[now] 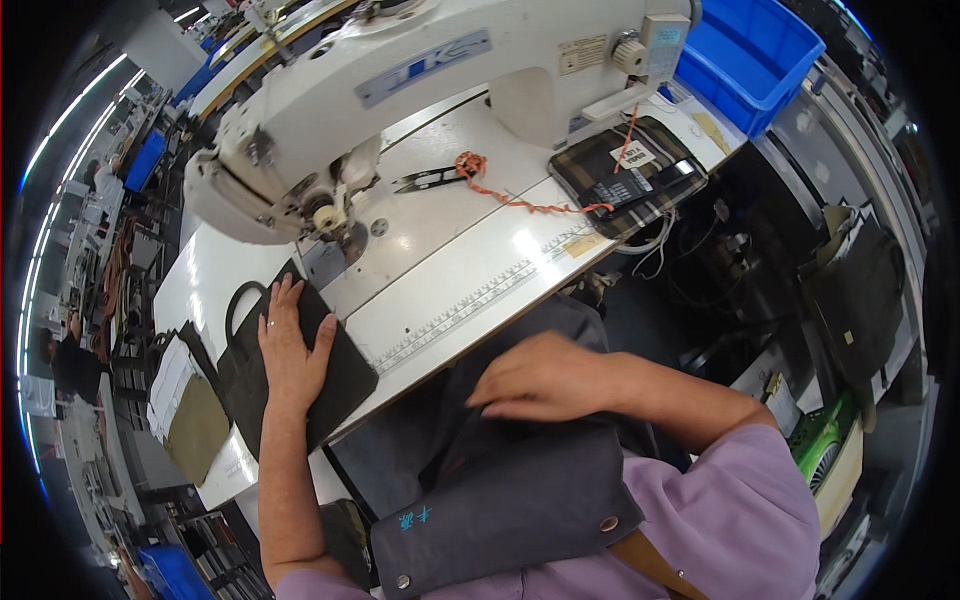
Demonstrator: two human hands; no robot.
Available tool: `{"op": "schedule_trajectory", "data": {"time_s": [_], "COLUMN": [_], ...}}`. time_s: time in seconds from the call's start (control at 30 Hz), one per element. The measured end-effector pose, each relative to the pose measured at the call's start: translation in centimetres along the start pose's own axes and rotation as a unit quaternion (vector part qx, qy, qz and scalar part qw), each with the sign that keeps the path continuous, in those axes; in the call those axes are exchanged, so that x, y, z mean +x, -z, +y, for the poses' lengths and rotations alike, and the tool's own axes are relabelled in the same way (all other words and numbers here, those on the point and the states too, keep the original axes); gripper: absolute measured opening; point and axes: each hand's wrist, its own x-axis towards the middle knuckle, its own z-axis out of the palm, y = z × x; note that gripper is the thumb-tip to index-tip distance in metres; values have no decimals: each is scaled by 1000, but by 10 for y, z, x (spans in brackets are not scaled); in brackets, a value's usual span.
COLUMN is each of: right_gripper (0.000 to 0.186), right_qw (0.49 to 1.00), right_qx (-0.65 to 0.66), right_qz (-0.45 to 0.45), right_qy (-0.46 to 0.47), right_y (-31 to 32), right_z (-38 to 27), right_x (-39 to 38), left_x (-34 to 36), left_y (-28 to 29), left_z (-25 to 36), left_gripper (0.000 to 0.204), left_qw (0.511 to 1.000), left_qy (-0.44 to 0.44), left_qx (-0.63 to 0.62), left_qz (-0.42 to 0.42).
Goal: Sewing and trimming fabric bags using an industrial sewing machine.
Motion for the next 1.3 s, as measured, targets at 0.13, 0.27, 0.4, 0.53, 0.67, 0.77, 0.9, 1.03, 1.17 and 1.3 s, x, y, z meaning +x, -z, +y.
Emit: {"op": "schedule_trajectory", "data": {"time_s": [0.13,0.27,0.4,0.53,0.67,0.77,0.9,1.03,1.17,1.3], "right_gripper": [13,26,41,49,47,43,40,39,38,37], "right_qw": [954,820,757,743,741,689,608,662,693,701], "right_qx": [-149,-359,-473,-514,-530,-577,-593,-557,-534,-533], "right_qz": [241,426,418,389,369,391,483,464,455,445], "right_qy": [-102,-130,-168,-178,-184,-199,-212,-191,-166,-163], "right_y": [74,124,150,156,158,168,191,184,164,156], "right_z": [-1,13,32,49,56,58,56,49,41,29], "right_x": [-48,-71,-84,-87,-89,-97,-125,-116,-100,-98], "left_x": [4,7,9,7,9,9,8,9,9,12], "left_y": [-3,-6,-6,-2,-3,0,-1,-3,-3,-6], "left_z": [-18,-22,-16,-15,-13,-13,-13,-12,-16,-16], "left_gripper": [70,71,68,64,62,61,60,58,58,55], "left_qw": [1000,999,1000,999,999,999,998,998,997,996], "left_qy": [13,26,21,19,8,6,5,4,-7,-11], "left_qx": [22,24,-1,-12,-29,-37,-37,-39,-35,-52], "left_qz": [-3,1,12,24,33,39,47,54,63,74]}}
